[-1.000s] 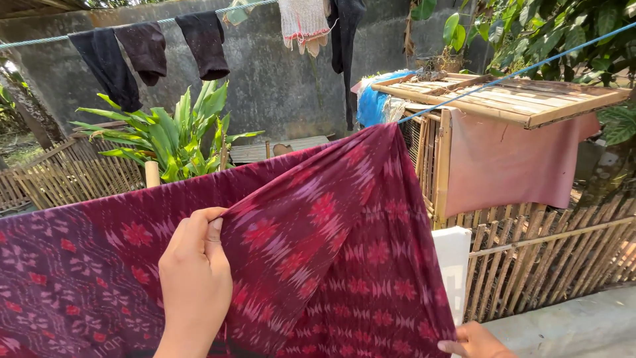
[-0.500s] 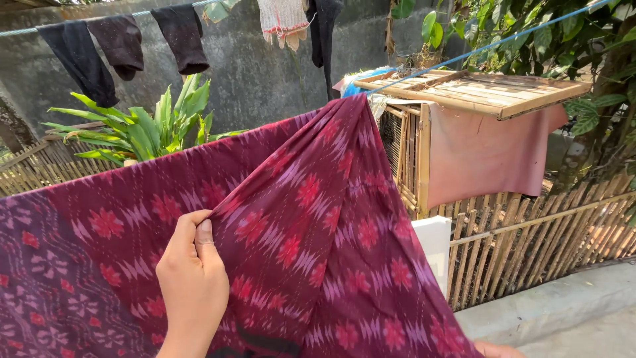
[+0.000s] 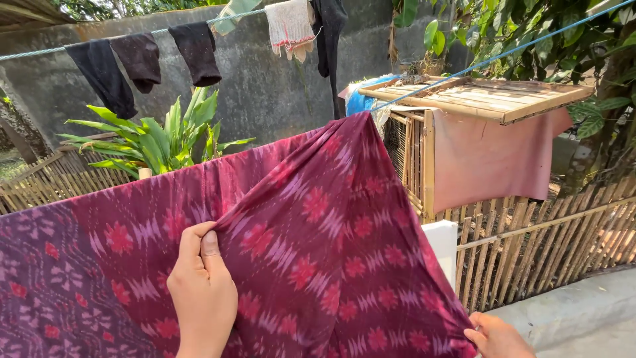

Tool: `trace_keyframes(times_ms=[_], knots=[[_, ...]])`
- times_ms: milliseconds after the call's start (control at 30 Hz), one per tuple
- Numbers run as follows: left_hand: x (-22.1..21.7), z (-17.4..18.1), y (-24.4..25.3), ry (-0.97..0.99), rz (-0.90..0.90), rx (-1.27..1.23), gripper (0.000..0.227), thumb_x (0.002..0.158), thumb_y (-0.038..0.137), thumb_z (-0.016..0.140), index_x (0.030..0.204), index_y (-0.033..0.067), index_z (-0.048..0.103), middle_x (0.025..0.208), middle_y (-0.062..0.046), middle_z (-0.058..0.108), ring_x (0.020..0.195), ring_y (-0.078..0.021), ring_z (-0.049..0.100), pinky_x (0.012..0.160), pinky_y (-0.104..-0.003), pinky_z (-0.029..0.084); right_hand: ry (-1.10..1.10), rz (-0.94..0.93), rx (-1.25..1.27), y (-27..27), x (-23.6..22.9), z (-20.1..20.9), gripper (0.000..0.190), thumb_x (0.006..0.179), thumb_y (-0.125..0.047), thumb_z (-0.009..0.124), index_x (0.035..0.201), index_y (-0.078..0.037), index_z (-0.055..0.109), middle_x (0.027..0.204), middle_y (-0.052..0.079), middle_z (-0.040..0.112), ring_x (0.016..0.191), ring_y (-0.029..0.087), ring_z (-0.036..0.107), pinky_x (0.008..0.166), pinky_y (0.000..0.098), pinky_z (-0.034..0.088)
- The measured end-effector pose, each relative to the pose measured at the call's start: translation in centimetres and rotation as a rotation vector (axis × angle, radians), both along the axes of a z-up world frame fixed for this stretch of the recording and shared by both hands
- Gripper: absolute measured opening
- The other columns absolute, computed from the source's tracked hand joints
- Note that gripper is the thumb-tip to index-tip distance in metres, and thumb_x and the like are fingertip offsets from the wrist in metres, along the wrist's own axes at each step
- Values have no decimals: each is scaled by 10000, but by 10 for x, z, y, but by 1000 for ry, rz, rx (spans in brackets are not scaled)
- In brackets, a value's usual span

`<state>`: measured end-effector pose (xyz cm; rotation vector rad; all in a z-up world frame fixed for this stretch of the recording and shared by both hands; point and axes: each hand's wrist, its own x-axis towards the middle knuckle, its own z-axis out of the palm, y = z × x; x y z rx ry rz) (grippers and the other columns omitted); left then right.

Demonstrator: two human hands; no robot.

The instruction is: Smoothing and adjusting wet clothes on a clothesline to dry.

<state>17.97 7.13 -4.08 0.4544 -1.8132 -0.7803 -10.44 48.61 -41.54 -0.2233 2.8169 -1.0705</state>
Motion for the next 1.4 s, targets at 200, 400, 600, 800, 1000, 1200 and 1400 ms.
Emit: trace_keyframes(times_ms=[200, 400, 600, 800, 1000, 1200, 1400], knots=[[7, -5, 46, 92, -145, -73, 191, 1059, 169, 527, 1139, 63, 664, 725, -86, 641, 629, -147, 596, 593, -316, 491, -41, 126, 90, -45, 16, 137, 201, 919, -168, 689, 1104, -88, 695, 985, 87, 777, 969, 149, 751, 786, 353, 587], [0, -14, 100, 159, -427, -434, 191, 1002, 70, 597, 1179, 75, 669, 925, -131, 689, 822, -305, 742, 702, -369, 585, 237, 241, -486, -135, 77, 366, 336, 934, -327, 676, 1069, -23, 723, 949, 79, 798, 772, 149, 765, 723, 334, 591], [-33, -49, 131, 12, -504, -652, 397, 858, 35, 683, 1252, 84, 680, 858, -90, 604, 720, -264, 691, 603, -389, 554, 731, 286, -260, -204, 69, 451, 427, 850, -428, 785, 922, -9, 741, 806, 96, 746, 746, 174, 710, 685, 347, 561], [-32, -18, 93, -105, -487, -761, 381, 897, 220, 709, 1247, 69, 701, 907, -91, 612, 818, -281, 647, 666, -409, 528, 703, 276, -225, -220, -8, 467, 179, 894, -203, 728, 910, -29, 767, 842, 149, 740, 779, 287, 721, 730, 433, 563], [-46, 65, -52, -59, 43, -861, 257, 940, 271, 653, 1094, 80, 729, 1048, -91, 687, 1019, -311, 609, 858, -449, 477, -126, 277, -879, -212, -16, 520, 207, 970, -186, 595, 1058, -26, 694, 937, 103, 762, 802, 215, 737, 744, 401, 633], [-73, 74, -177, -223, 238, -861, 246, 1022, 298, 582, 1101, 112, 722, 1016, -94, 694, 1008, -329, 608, 910, -456, 483, 33, 145, -895, -209, -78, 537, 86, 991, -136, 634, 997, -67, 685, 905, 50, 710, 790, 191, 685, 781, 410, 578], [-74, 58, -183, -349, 219, -735, 198, 1015, 304, 577, 977, 135, 673, 917, -32, 692, 973, -270, 638, 823, -455, 474, 119, -210, -1350, -123, -208, 503, 161, 1000, -140, 650, 1130, -68, 590, 894, 19, 662, 774, 163, 650, 752, 389, 595]])
